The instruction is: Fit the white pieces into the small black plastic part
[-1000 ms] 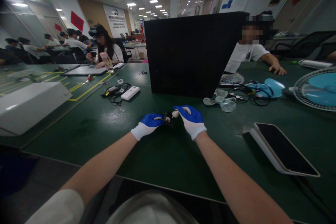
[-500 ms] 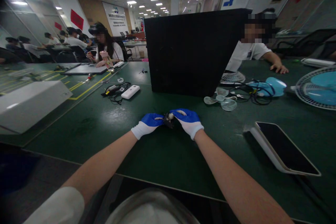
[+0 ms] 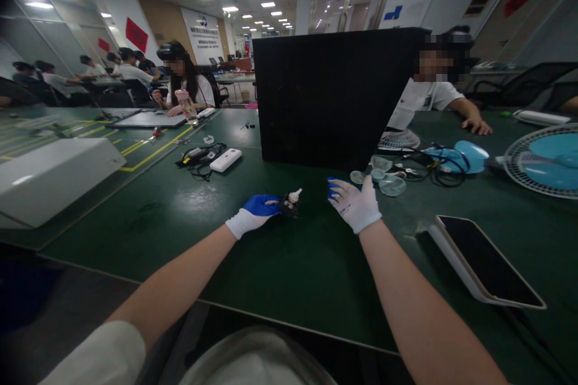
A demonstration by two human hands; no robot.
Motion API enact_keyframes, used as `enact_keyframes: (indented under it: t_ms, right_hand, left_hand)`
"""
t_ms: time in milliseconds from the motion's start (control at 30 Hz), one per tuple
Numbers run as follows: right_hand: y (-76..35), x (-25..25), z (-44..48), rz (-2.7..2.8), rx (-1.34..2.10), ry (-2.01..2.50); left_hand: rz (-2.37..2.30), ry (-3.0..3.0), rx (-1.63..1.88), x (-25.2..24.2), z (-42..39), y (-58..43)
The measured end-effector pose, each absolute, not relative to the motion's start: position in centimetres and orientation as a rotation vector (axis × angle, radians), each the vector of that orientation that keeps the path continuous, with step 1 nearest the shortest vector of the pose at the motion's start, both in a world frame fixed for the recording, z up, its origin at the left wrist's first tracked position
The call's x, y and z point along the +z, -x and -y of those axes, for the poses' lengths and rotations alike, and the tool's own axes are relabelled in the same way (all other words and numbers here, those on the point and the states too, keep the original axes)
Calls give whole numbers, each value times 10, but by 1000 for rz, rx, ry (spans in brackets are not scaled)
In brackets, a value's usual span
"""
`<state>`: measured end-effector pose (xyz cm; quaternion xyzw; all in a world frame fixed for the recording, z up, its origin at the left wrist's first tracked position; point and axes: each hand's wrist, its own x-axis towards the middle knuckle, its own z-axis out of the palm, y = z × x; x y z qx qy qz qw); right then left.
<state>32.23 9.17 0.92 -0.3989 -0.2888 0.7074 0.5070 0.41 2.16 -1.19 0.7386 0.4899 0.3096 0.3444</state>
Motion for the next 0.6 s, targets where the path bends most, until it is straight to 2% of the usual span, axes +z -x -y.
enact_keyframes:
  t_ms: [600]
  right_hand:
    - [-316,7,-87,793,1699,911]
  left_hand:
    - [-1300,-1934,770,-8,-21,-5]
